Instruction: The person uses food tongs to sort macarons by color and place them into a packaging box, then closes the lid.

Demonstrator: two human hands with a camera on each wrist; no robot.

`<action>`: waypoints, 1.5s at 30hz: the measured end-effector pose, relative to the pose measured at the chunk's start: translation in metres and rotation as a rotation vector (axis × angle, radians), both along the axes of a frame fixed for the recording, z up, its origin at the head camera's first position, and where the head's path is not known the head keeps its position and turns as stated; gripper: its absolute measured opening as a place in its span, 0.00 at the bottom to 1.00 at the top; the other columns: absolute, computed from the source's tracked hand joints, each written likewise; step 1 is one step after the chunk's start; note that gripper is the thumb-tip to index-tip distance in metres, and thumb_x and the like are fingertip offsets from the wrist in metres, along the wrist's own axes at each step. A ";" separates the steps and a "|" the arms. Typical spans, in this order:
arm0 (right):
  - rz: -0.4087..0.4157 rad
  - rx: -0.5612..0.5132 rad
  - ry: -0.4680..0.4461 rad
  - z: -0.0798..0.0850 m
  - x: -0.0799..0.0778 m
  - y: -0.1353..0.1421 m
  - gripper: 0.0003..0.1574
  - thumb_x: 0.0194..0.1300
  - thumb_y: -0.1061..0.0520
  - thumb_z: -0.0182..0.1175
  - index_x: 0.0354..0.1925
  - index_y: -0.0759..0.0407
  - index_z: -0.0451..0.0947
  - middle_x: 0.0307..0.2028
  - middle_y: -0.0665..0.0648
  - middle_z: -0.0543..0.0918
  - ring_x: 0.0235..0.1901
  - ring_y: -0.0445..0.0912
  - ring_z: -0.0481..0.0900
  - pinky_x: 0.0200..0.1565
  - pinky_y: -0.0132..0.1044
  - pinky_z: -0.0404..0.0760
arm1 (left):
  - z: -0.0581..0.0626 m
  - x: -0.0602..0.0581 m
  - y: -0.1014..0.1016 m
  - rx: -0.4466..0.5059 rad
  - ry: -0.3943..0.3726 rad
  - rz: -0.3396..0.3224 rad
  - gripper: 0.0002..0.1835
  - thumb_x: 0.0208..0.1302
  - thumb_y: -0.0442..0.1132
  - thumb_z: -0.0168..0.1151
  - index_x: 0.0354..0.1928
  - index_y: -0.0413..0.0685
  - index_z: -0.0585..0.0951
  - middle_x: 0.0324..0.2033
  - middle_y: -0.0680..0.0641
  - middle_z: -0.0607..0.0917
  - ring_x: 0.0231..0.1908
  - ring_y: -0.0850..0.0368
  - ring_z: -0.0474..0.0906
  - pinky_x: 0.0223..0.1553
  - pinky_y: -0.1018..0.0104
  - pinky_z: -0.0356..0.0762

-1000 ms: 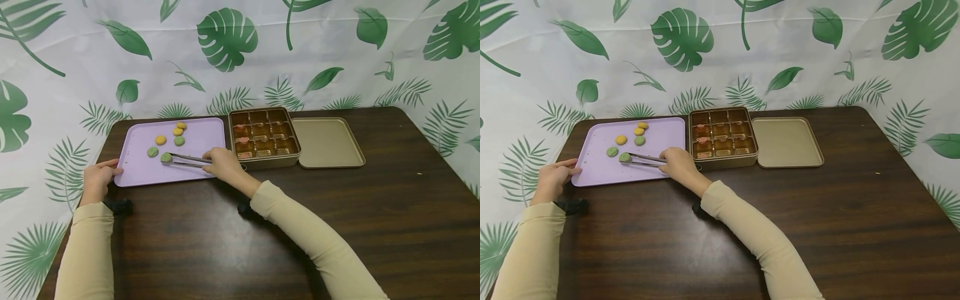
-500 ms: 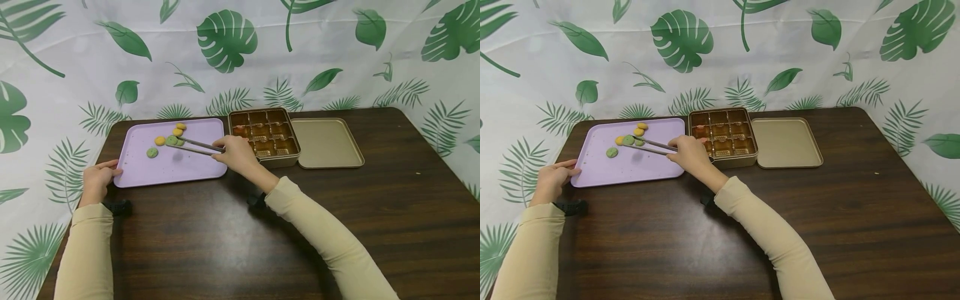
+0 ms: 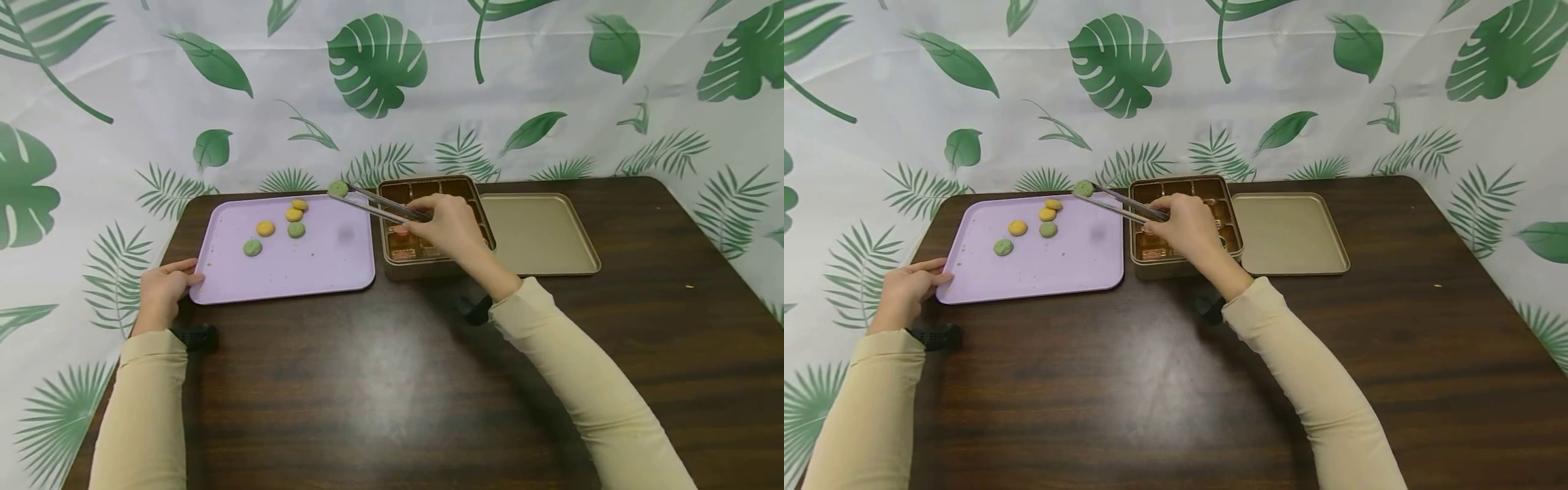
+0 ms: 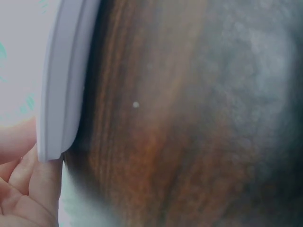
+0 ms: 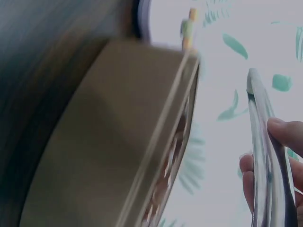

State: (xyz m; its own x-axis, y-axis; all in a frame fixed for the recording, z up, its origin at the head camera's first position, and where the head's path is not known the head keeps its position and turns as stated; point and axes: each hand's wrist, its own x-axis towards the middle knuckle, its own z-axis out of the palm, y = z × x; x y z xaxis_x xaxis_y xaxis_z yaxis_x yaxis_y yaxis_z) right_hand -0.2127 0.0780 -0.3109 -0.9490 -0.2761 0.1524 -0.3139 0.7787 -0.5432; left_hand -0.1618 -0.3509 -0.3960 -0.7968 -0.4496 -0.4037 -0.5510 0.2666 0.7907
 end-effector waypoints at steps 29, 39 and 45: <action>-0.168 0.086 -0.063 -0.013 -0.016 0.113 0.25 0.62 0.51 0.63 0.54 0.63 0.79 0.51 0.69 0.81 0.47 0.63 0.81 0.42 0.55 0.79 | -0.002 -0.003 0.000 0.001 -0.006 0.028 0.29 0.64 0.32 0.57 0.67 0.43 0.67 0.18 0.75 0.75 0.36 0.76 0.72 0.30 0.86 0.72; -0.150 0.090 -0.050 -0.016 -0.018 0.116 0.24 0.60 0.53 0.64 0.51 0.64 0.80 0.49 0.69 0.82 0.46 0.63 0.82 0.41 0.55 0.79 | -0.001 -0.003 0.001 0.024 -0.002 0.055 0.29 0.63 0.29 0.56 0.67 0.41 0.66 0.13 0.77 0.72 0.31 0.77 0.70 0.27 0.86 0.70; -0.158 0.096 -0.077 -0.015 -0.018 0.116 0.25 0.61 0.52 0.64 0.53 0.64 0.80 0.50 0.69 0.82 0.46 0.63 0.82 0.41 0.54 0.79 | 0.000 -0.004 0.002 0.023 0.001 0.068 0.29 0.63 0.29 0.57 0.67 0.41 0.66 0.12 0.76 0.70 0.30 0.76 0.69 0.26 0.86 0.70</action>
